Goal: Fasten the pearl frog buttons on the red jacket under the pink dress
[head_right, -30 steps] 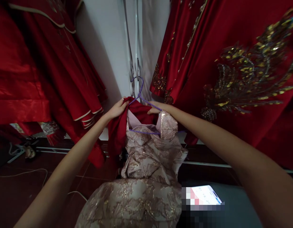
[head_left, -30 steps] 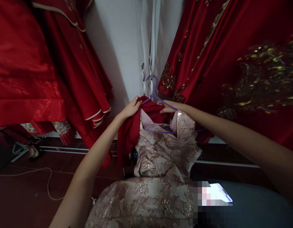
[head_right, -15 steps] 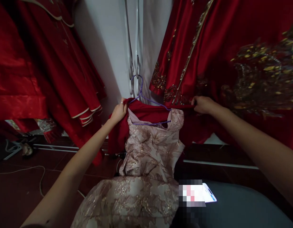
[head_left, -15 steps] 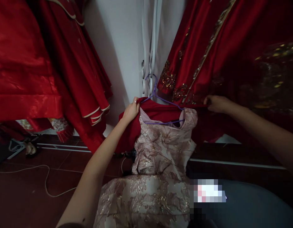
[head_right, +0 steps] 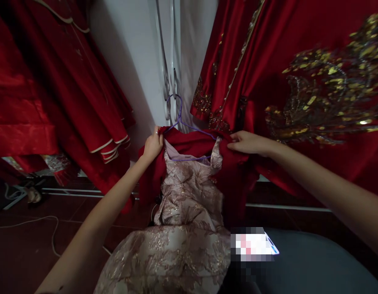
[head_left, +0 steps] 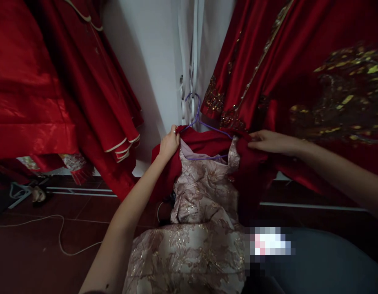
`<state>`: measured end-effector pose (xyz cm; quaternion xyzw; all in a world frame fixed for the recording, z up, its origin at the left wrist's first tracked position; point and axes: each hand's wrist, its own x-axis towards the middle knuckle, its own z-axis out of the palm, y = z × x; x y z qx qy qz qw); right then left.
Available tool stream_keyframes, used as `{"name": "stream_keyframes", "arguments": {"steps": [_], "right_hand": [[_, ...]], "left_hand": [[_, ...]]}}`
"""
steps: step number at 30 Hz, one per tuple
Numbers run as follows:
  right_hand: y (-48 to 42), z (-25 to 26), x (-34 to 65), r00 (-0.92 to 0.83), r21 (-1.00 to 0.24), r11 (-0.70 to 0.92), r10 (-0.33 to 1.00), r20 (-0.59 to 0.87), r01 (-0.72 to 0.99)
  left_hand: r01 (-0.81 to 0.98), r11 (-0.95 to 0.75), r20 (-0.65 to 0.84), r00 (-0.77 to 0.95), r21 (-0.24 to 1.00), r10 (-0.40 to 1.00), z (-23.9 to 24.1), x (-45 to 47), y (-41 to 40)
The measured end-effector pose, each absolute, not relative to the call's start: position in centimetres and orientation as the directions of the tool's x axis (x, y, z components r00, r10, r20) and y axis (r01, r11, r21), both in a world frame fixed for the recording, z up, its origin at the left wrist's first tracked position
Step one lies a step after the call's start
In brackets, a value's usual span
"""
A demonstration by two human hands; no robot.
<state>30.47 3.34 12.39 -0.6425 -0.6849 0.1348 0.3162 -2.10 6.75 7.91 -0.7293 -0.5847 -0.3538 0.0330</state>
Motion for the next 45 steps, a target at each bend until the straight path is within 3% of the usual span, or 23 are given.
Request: {"name": "stream_keyframes", "arguments": {"steps": [2,6,12,17,19,22,24,26,34,39,45], "right_hand": [[3.9,11.7,28.4,0.078,-0.574,0.071,0.970,0.231,0.816],[4.2,10.1,23.3,0.245,-0.598,0.077,0.865,0.438,0.798],[0.6,6.2,17.6,-0.209,-0.474,0.431,0.868,0.451,0.768],[-0.9,4.6,20.7,-0.258,-0.516,0.468,0.867,0.428,0.718],[-0.9,4.1,22.5,-0.207,-0.552,0.419,0.891,0.405,0.721],[-0.4,3.0,23.9,-0.129,-0.636,0.349,0.921,0.366,0.688],[0.2,2.4,23.4,-0.120,-0.700,0.355,0.924,0.362,0.620],[0.9,2.1,21.9,-0.115,-0.738,0.388,0.912,0.393,0.552],[2.5,1.2,16.6,-0.138,-0.799,0.486,0.872,0.469,0.356],[0.7,0.6,18.2,-0.152,-0.895,0.423,0.902,0.403,0.138],[-0.6,-0.3,18.2,-0.099,-0.902,0.430,0.900,0.424,0.047]], "left_hand": [[0.878,-0.317,0.561,0.069,0.358,0.825,7.8,-1.8,6.6],[0.862,-0.318,0.549,0.056,0.394,0.834,7.6,-1.4,6.4],[0.784,-0.395,0.609,0.028,0.478,0.793,7.8,-2.5,6.5],[0.755,-0.457,0.795,-0.138,0.470,0.590,5.9,-5.7,5.5],[0.795,-0.482,0.789,0.008,0.368,0.615,4.3,-6.9,4.4],[0.809,-0.565,0.582,0.383,0.164,0.717,2.4,-7.2,2.7],[0.808,-0.581,0.444,0.488,0.098,0.752,2.3,-6.0,1.9],[0.811,-0.576,0.395,0.498,0.101,0.772,2.9,-3.8,1.5],[0.726,-0.586,0.451,0.414,0.361,0.791,4.9,3.0,0.9],[0.699,-0.442,0.471,0.169,0.563,0.866,2.5,2.0,0.3],[0.412,-0.409,0.451,-0.005,0.814,0.893,0.0,2.0,-0.4]]}}
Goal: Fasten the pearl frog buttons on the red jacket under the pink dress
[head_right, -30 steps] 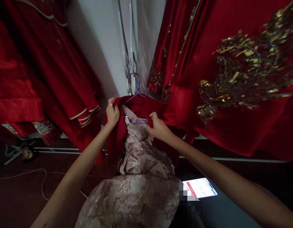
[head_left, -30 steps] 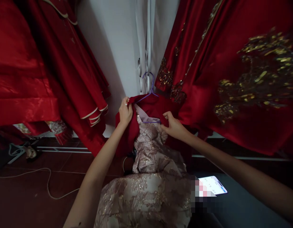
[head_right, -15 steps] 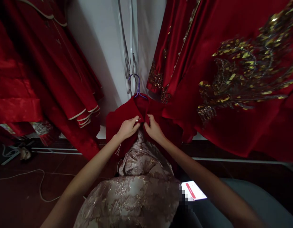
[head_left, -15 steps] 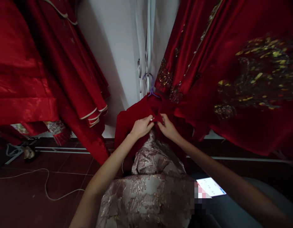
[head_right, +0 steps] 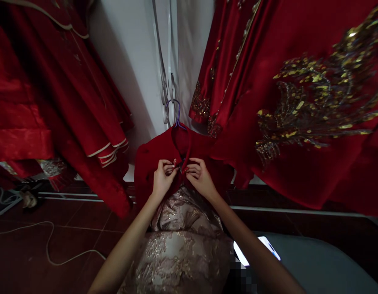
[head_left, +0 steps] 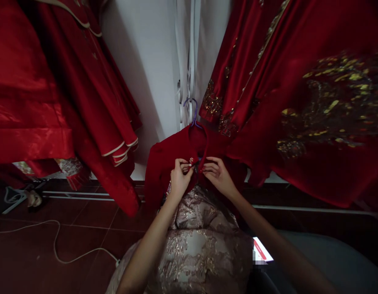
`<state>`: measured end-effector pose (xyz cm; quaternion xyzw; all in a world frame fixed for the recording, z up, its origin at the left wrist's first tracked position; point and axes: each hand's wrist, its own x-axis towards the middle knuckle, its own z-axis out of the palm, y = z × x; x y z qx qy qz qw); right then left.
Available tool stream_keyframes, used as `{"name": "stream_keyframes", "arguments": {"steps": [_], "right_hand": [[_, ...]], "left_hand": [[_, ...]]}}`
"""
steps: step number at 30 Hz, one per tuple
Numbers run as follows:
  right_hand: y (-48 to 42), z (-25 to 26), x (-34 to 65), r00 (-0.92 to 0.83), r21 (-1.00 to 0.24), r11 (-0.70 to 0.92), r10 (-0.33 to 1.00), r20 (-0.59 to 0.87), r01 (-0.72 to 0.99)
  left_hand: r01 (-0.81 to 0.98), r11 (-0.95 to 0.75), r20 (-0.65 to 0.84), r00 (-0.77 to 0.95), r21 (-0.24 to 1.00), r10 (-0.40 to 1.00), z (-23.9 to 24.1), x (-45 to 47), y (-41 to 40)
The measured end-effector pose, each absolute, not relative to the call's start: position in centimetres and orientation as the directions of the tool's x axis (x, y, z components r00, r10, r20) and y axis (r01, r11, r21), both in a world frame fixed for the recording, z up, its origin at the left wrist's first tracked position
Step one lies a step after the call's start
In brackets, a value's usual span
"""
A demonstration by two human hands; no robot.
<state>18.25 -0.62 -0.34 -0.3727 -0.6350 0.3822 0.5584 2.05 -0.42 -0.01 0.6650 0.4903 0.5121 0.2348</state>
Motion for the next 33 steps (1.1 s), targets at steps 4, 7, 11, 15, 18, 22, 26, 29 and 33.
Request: {"name": "stream_keyframes", "arguments": {"steps": [4,7,11,15,18,22,26,29,33], "right_hand": [[-0.5,-0.2,17.7,-0.070,-0.871,0.475,0.880,0.470,0.128],[-0.4,0.0,17.5,-0.107,-0.861,0.481,0.877,0.469,0.169],[-0.3,-0.1,17.5,-0.135,-0.876,0.455,0.889,0.437,0.159],[-0.3,-0.7,17.8,-0.136,-0.884,0.439,0.897,0.421,0.161],[-0.1,-0.8,18.2,-0.071,-0.892,0.434,0.901,0.428,0.124],[0.6,-0.4,18.4,-0.002,-0.896,0.440,0.898,0.441,0.062],[1.2,0.3,18.2,0.085,-0.888,0.459,0.884,0.460,0.031],[1.2,0.2,18.1,0.105,-0.886,0.464,0.880,0.464,0.024],[1.0,-0.5,17.7,-0.008,-0.896,0.441,0.897,0.441,0.059]], "left_hand": [[0.412,-0.448,0.491,0.001,0.793,0.871,-0.1,2.2,-1.1],[0.501,-0.463,0.510,0.049,0.731,0.859,0.5,2.1,-1.1],[0.657,-0.511,0.544,0.179,0.554,0.820,1.5,2.2,-0.7],[0.763,-0.482,0.558,0.194,0.431,0.807,1.9,2.7,-0.2],[0.752,-0.493,0.577,0.185,0.438,0.795,1.8,3.1,0.2],[0.606,-0.562,0.640,0.111,0.563,0.761,1.1,3.4,0.5],[0.491,-0.587,0.659,0.034,0.644,0.752,-0.2,3.2,0.1],[0.422,-0.587,0.650,-0.008,0.691,0.760,-1.1,3.0,-0.1],[0.330,-0.593,0.633,-0.016,0.734,0.774,-1.7,2.8,0.2]]}}
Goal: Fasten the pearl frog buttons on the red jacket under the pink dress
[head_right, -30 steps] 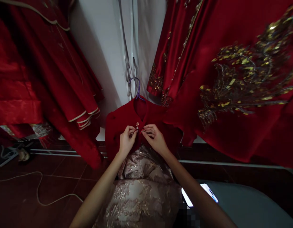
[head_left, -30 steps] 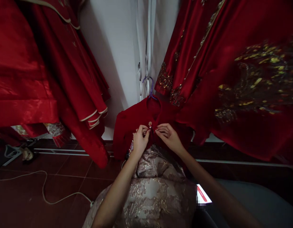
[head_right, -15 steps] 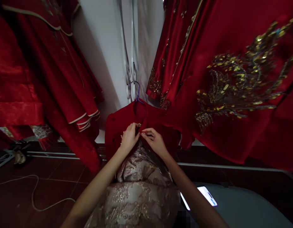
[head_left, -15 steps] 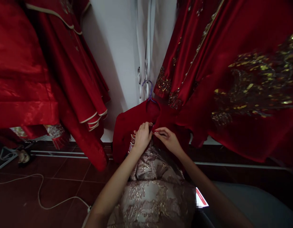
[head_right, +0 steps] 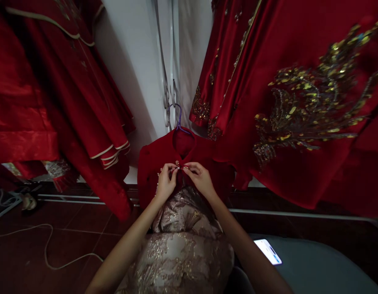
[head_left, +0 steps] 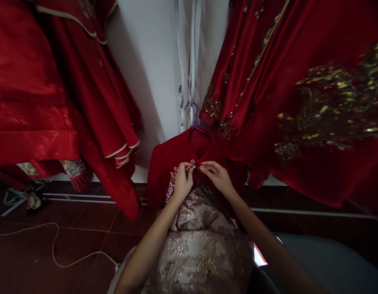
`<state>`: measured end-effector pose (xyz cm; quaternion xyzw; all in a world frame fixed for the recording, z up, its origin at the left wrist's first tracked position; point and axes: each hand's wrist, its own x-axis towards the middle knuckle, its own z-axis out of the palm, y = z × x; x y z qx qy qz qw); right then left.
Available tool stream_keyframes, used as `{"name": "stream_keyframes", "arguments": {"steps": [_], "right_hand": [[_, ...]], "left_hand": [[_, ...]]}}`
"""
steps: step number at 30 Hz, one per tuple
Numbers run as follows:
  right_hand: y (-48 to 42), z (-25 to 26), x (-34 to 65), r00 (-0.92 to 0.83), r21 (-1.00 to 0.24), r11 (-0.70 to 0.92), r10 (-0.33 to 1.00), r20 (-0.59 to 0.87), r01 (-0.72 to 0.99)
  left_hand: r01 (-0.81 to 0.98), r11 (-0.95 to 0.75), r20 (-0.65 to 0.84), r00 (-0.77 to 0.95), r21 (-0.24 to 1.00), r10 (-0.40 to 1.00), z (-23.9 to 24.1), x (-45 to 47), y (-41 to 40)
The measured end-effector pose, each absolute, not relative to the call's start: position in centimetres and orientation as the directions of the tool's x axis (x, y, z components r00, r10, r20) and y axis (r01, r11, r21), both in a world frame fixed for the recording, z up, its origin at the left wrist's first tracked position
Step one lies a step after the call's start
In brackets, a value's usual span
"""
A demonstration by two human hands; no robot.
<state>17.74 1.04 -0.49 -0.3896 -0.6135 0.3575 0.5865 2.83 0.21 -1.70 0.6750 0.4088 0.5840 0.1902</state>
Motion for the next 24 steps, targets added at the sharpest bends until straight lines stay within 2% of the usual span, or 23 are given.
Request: {"name": "stream_keyframes", "arguments": {"steps": [5,11,18,24], "right_hand": [[1.5,-0.7,17.2,-0.021,-0.894,0.440,0.898,0.440,0.088],[1.8,-0.6,17.1,-0.001,-0.879,0.459,0.887,0.462,0.129],[1.6,-1.3,17.5,-0.035,-0.880,0.449,0.892,0.450,0.156],[1.7,-1.2,17.2,-0.032,-0.876,0.453,0.890,0.455,0.164]], "left_hand": [[0.174,-0.569,0.579,-0.005,0.804,0.815,-1.8,2.8,0.9],[0.199,-0.580,0.578,0.072,0.790,0.813,-1.3,2.3,1.4],[-0.004,-0.510,0.510,-0.024,0.860,0.860,-1.8,2.5,1.4],[0.101,-0.427,0.418,0.095,0.899,0.903,-1.4,2.1,1.7]]}}
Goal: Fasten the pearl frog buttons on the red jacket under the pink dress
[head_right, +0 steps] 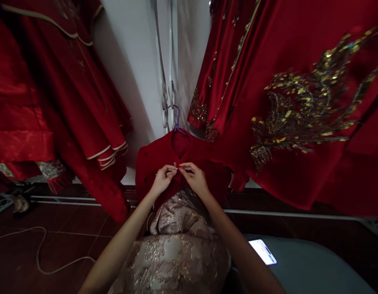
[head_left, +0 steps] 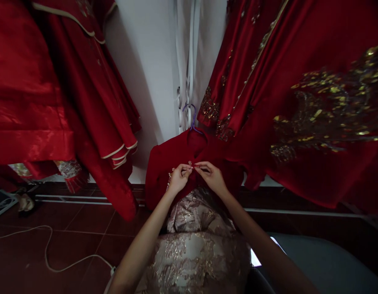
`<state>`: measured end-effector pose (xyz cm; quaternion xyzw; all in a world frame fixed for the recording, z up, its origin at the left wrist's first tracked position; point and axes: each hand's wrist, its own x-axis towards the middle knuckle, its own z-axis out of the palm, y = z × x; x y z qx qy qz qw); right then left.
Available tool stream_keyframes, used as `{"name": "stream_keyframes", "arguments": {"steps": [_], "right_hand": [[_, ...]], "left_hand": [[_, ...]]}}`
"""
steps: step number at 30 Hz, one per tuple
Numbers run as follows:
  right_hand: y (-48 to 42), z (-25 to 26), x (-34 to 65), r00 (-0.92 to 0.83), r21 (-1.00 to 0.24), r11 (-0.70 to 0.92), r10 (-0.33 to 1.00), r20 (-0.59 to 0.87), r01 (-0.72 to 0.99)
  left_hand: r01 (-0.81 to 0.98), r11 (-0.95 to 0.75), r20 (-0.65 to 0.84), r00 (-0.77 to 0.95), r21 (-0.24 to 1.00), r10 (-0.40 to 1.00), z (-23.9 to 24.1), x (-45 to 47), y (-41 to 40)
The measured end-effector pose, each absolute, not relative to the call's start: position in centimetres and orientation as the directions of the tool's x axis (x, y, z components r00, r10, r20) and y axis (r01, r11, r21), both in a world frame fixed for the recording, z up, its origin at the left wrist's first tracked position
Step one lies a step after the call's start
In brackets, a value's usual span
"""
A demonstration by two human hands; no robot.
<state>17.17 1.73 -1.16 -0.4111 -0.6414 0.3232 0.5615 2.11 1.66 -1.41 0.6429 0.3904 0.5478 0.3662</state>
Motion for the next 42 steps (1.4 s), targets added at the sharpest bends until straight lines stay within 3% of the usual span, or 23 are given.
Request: {"name": "stream_keyframes", "arguments": {"steps": [4,8,14,28,42], "right_hand": [[1.6,-0.7,16.8,-0.006,-0.860,0.480,0.874,0.487,0.169],[1.0,-0.1,16.7,0.011,-0.846,0.501,0.860,0.511,0.181],[-0.4,1.2,16.9,0.032,-0.786,0.562,0.808,0.589,0.257],[-0.6,1.4,17.0,0.052,-0.784,0.567,0.801,0.596,0.252],[1.0,0.9,17.4,-0.029,-0.814,0.554,0.829,0.558,0.172]], "left_hand": [[0.267,-0.529,0.499,0.177,0.805,0.848,-0.1,1.6,1.6],[0.544,-0.627,0.578,0.288,0.557,0.763,1.6,1.4,0.7],[0.727,-0.599,0.534,0.377,0.335,0.757,3.5,1.8,0.0],[0.644,-0.651,0.524,0.421,0.402,0.740,4.7,1.7,0.3],[0.744,-0.613,0.519,0.426,0.265,0.741,4.7,1.8,0.5]]}}
